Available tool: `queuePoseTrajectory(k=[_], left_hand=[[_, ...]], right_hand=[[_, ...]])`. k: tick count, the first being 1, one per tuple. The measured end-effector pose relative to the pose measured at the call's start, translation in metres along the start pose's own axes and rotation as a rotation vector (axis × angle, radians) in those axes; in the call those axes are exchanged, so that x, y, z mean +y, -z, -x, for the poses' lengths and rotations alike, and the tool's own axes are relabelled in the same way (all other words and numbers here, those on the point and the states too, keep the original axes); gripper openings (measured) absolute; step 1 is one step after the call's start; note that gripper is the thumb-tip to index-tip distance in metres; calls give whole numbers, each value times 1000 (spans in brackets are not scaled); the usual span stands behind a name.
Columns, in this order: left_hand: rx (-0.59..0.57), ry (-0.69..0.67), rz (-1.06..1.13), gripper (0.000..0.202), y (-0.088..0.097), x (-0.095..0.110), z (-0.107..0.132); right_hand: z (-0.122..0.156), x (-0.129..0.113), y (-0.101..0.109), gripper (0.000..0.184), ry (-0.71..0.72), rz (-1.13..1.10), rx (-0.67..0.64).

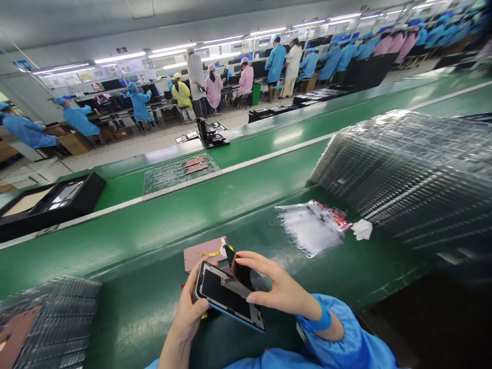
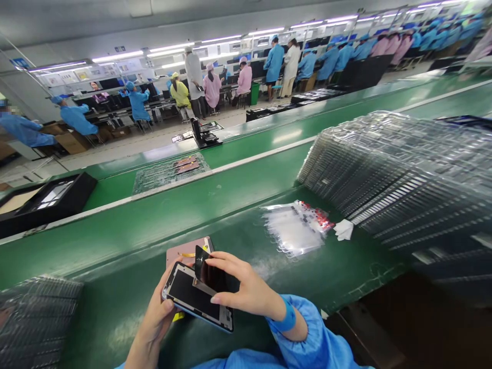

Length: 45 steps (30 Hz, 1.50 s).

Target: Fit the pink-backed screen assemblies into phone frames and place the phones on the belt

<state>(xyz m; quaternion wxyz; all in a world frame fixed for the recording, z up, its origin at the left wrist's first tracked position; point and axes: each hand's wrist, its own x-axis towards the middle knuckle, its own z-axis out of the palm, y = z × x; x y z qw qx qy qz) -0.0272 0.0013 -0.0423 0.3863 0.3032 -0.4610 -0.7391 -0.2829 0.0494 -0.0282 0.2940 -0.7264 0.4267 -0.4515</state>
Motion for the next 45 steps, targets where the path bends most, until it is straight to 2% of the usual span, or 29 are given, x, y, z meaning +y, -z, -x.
queuePoseTrajectory(k=[4,10,17,22,30,45], left_hand=[[-23,-22,-33,94,-3,-1,-1],[-53,-66,-82,88,-13,-7,-3],[38,-54,23,92,-27,-7,0],[-18,-86,22,85,-25,-9,-1],[-82,-99,-13,86,-23,-7,-2],[-61,-126,-122,85,-24,-6,-1]], right_hand=[[1,2,-7,68,-24,0,-16],[3,-9,-20,71,-17,79,-78],[5,-14,-22,72,-11,163,-124],[4,-15,-20,73,-20,176,-155],[4,-15,-21,72,-4,207,-179],[5,-12,-24,74,82,266,-155]])
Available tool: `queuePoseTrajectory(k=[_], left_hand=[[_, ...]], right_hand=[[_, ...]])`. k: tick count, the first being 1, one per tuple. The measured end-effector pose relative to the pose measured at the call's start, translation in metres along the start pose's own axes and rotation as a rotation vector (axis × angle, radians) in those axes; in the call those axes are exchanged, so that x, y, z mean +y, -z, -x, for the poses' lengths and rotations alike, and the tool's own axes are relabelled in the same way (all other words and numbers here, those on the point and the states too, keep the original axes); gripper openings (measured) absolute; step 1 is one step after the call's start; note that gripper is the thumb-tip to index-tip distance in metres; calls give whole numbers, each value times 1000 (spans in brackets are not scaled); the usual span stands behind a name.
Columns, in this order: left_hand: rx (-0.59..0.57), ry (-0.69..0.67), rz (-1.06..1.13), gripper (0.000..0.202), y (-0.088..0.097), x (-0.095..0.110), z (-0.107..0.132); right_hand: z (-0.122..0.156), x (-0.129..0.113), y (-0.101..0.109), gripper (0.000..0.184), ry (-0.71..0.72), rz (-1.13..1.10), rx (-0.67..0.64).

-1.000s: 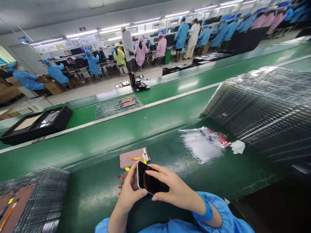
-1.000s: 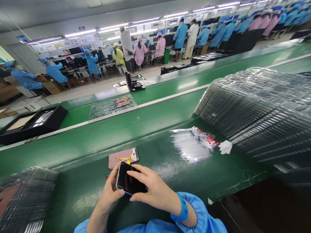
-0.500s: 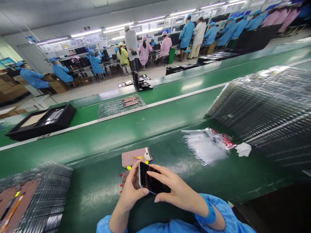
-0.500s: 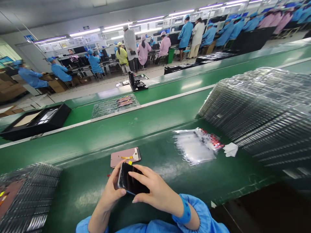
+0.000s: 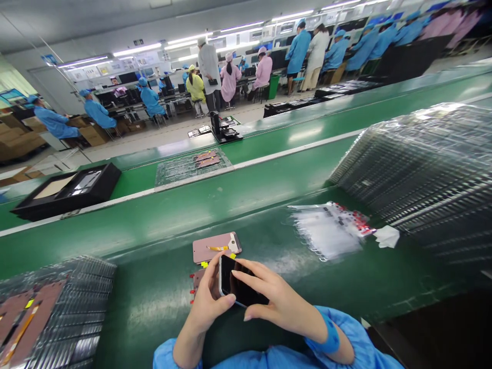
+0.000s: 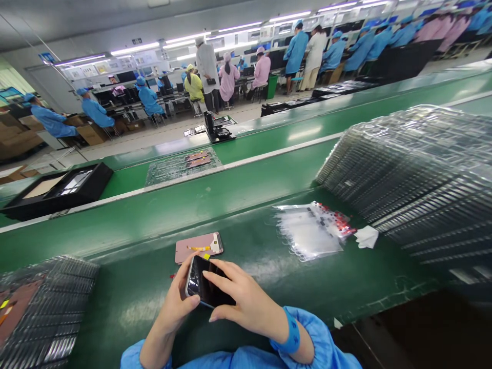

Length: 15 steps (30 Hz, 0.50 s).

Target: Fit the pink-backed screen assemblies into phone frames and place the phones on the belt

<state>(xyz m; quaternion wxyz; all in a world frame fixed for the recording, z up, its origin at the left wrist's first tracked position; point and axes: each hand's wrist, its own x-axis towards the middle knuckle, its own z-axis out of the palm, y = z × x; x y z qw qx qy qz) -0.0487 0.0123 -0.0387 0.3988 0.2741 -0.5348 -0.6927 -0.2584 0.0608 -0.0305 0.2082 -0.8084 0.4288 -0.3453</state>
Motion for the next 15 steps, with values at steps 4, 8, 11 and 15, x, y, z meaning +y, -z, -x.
queuePoseTrajectory(k=[4,8,11,15], left_hand=[[7,-8,-29,84,-1,2,-1],[-10,4,-47,90,-2,6,-1],[-30,9,-47,89,-1,9,0],[-40,15,-28,88,2,6,2]], right_hand=[[0,0,-1,75,18,24,4],[0,1,0,74,36,43,20],[0,0,1,71,53,56,33],[0,-2,2,68,57,73,36]])
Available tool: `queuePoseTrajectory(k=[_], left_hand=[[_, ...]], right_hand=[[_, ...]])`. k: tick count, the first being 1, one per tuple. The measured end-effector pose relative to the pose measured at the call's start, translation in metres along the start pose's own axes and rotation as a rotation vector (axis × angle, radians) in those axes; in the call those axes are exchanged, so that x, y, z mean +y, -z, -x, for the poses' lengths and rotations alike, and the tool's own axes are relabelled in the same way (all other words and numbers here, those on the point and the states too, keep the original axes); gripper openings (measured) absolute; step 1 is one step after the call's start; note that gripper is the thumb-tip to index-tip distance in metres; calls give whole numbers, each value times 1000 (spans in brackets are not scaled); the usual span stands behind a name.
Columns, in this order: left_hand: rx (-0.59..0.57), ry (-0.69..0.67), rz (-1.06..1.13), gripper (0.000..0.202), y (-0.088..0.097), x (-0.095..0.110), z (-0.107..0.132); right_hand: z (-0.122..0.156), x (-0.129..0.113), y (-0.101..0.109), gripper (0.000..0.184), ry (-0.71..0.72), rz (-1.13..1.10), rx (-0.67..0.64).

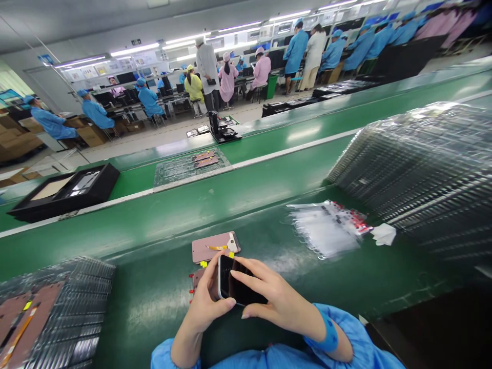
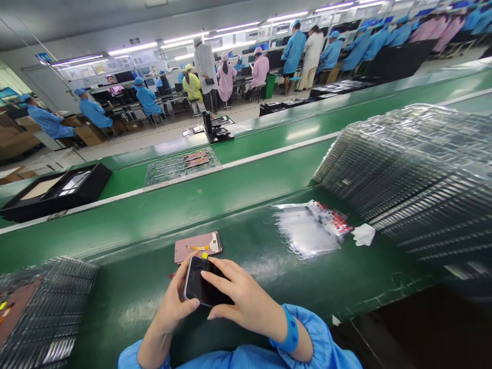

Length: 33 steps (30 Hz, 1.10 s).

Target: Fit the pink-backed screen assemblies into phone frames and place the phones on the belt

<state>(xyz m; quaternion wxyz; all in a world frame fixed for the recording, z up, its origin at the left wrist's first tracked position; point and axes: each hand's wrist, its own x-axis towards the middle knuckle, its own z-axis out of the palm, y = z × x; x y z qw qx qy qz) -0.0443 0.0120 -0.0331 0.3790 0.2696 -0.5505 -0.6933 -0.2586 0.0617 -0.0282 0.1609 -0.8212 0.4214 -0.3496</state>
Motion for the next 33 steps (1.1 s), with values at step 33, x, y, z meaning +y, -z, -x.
queuePoseTrajectory(k=[33], left_hand=[[474,159,448,42,28,25,-22]], right_hand=[[-5,14,3,57,-566,-1105,-229]])
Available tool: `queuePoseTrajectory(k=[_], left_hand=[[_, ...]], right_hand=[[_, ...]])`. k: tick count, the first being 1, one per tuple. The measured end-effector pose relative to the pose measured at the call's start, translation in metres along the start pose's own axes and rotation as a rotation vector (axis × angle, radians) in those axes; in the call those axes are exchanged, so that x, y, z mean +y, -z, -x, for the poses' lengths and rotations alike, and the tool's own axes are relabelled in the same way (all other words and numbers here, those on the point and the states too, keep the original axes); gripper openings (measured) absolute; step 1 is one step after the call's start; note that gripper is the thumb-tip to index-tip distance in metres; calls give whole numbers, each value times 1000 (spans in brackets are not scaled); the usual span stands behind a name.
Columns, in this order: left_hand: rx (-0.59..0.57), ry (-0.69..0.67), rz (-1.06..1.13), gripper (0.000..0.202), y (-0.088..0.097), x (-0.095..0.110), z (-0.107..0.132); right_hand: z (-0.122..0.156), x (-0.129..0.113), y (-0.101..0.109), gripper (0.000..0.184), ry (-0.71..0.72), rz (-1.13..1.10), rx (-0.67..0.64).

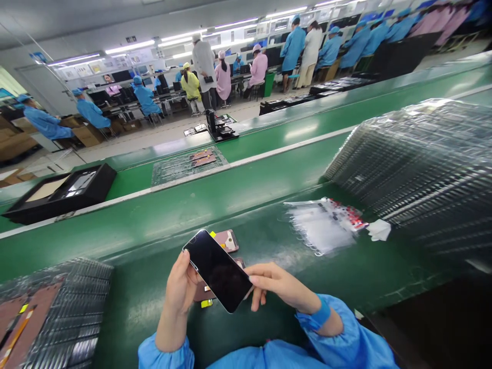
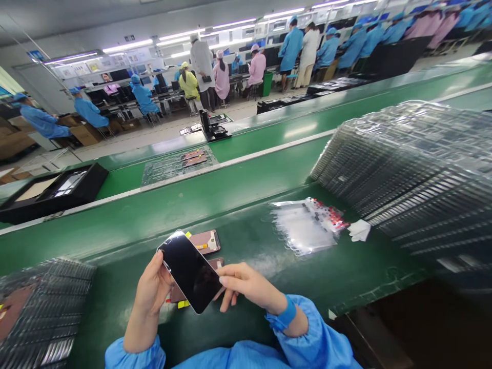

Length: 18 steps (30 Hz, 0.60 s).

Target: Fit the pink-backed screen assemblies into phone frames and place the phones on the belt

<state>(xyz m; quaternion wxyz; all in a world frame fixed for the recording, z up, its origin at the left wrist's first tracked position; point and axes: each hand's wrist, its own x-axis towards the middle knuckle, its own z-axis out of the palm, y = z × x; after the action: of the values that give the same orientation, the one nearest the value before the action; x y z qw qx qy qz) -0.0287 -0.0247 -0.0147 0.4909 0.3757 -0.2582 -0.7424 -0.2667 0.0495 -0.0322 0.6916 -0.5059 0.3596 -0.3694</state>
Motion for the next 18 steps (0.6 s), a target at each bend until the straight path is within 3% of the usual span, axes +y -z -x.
queuePoseTrajectory(k=[3,6,11,14,18], left_hand=[[-8,5,-12,49,-3,-2,-1],[-142,76,-72,64,-11,-5,5],[-363,73,-502,58,-16,-19,19],[-303,45,-740,54,-16,-28,23],[-203,11,-786,63,-18,-31,24]], right_hand=[[-2,3,-3,55,-30,-64,45],[-3,6,-4,58,21,-40,144],[-4,6,-1,58,124,33,317],[-5,6,-1,57,147,60,360],[-6,7,-4,58,131,24,360]])
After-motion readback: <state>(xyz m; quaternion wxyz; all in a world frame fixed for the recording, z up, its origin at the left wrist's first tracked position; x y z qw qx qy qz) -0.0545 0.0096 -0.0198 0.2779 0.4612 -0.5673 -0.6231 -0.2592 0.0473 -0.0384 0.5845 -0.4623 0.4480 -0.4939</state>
